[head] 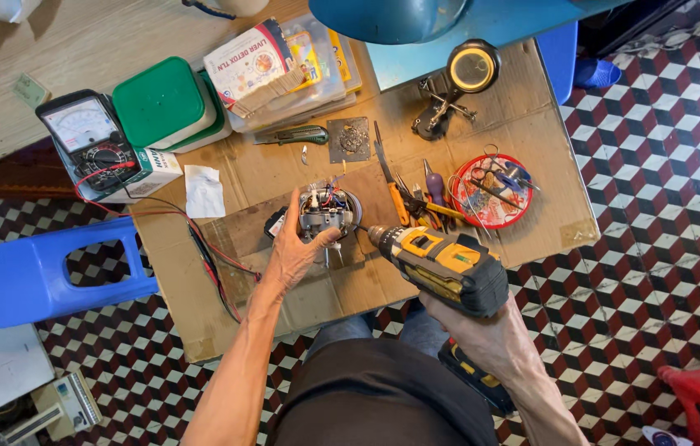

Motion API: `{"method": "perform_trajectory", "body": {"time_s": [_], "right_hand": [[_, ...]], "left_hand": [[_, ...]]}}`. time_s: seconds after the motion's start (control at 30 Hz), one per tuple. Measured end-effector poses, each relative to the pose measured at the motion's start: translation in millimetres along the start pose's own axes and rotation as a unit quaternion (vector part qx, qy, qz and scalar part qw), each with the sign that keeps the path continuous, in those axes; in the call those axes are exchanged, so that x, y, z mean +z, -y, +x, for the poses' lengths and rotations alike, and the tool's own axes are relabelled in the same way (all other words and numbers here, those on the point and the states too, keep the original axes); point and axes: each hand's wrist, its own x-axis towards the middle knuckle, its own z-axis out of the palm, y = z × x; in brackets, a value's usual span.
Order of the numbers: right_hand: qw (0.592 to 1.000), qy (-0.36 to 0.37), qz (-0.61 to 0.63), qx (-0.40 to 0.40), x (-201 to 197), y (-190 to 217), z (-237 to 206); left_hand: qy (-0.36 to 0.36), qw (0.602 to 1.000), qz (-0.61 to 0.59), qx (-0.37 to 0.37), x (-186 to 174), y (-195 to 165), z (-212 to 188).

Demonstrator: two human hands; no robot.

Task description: The person disassembles a small motor or starter assembly on a workbench, using a power drill to remove screws and pliers to handle internal components. They separate the housing, inspect the copper windings, and reassemble the unit with the drill.

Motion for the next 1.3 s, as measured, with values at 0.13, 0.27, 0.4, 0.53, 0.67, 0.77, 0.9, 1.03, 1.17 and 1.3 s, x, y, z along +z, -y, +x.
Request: {"method": "perform_trajectory", "body": {"time_s": [0.13, 0.27, 0.4, 0.53, 0.67, 0.77, 0.9, 1.03, 1.17, 1.3], "right_hand": [[0.998, 0.012, -0.038, 0.051, -1.1, -6.4, -9.2], [0.998, 0.016, -0.044, 0.05, 2.9, -13.1, -11.3], [0.999, 0.012, -0.024, 0.03, 9.6, -18.7, -9.0], [0.999, 0.022, -0.041, 0.025, 10.4, -22.4, -6.4], [0.999, 0.019, -0.036, 0.018, 14.6, -25.4, -1.1], [0.999, 0.023, -0.046, 0.013, 17.9, -27.0, 3.1], [0.999, 0.019, -0.031, 0.012, 20.9, -25.0, 4.8], [0.999, 0.01, -0.02, -0.037, 20.9, -15.6, -2.0], [0.972, 0.023, -0.163, -0.168, 23.5, -0.4, -6.4], [0.969, 0.026, -0.189, -0.16, 28.1, 9.0, -6.9]], "left_hand": [[0.009, 1.0, -0.018, -0.019, 0.4, 0.4, -1.8], [0.004, 0.999, -0.03, -0.025, 1.6, -4.5, -4.6], [-0.004, 0.999, -0.035, -0.032, 2.8, -6.8, -5.4], [-0.008, 0.999, -0.04, -0.027, 5.2, -5.6, -5.2], [-0.009, 0.998, -0.053, -0.028, 5.0, -4.6, -5.4], [-0.009, 0.998, -0.053, -0.024, 4.2, -4.6, -6.1], [-0.011, 0.998, -0.057, -0.023, 3.7, -4.0, -5.6], [-0.019, 0.999, -0.035, -0.014, 3.7, -2.3, -3.6], [-0.03, 0.999, 0.033, -0.003, 3.0, -1.8, -2.4], [-0.037, 0.999, 0.015, -0.002, 4.8, -3.8, -3.0]]}}
